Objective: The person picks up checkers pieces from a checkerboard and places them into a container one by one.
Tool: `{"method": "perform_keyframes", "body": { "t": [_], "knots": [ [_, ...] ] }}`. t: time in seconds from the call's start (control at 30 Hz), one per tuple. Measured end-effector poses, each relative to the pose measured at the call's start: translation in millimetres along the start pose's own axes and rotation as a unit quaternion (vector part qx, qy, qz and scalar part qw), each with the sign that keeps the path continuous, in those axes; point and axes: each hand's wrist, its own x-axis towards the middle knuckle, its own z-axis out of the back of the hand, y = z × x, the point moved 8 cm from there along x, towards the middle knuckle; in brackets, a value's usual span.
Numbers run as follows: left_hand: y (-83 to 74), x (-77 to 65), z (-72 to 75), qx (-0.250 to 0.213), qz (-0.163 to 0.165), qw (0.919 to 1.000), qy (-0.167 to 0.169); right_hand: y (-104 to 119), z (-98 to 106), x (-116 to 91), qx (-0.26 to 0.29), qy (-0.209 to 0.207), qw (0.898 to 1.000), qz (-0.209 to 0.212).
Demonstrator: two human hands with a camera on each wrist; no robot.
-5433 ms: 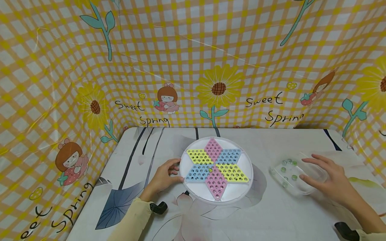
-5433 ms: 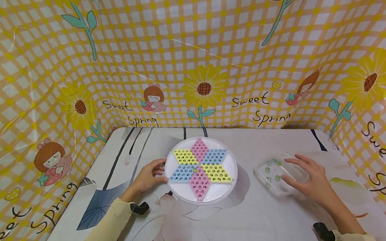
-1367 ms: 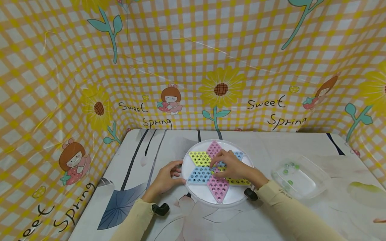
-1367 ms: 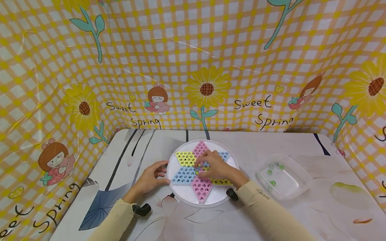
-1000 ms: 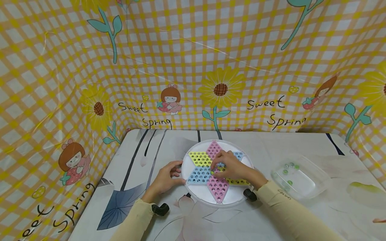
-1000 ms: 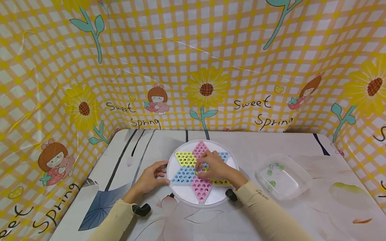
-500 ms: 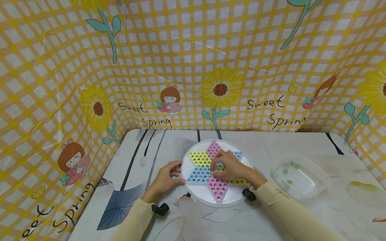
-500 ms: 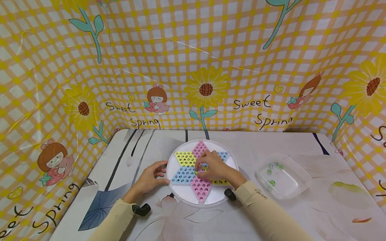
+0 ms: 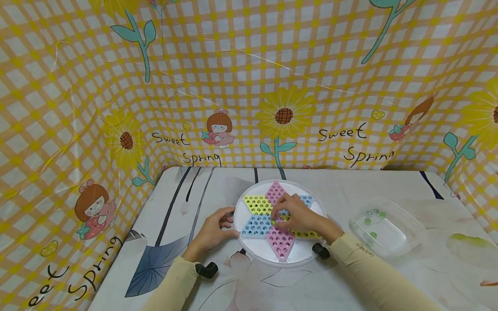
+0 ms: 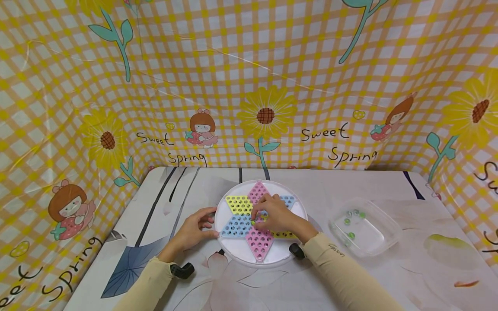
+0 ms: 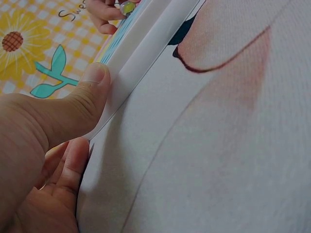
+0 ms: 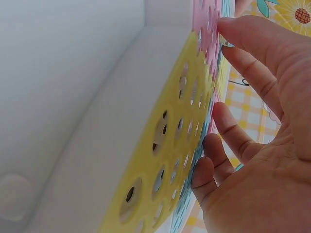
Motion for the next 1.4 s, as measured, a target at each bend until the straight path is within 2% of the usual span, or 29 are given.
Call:
{"method": "perform_keyframes", "body": {
  "t": [0.37, 0.5, 0.93, 1.4],
  "knots": [
    [-1.9, -0.1, 0.1, -0.003, -0.003, 1.0, 0.0, -0.2, 1.8, -0.7, 0.015, 0.013, 1.0, -0.019],
    [-1.8, 0.0, 0.3, -0.004, -0.003, 1.0, -0.001, 4.4, 5.5, -0.6, 0.028, 0.009, 1.0, 0.0],
    [-2.5, -1.3, 0.4, 0.005, -0.004, 1.0, 0.0, 15.1, 28.0, -4.7, 0.045, -0.044, 0.997, 0.041],
    [-0.8, -1.1, 0.0, 0.001, -0.003, 1.0, 0.001, 18.6, 51.5, -11.8, 0.051, -0.098, 0.993, 0.049]
  ]
}}
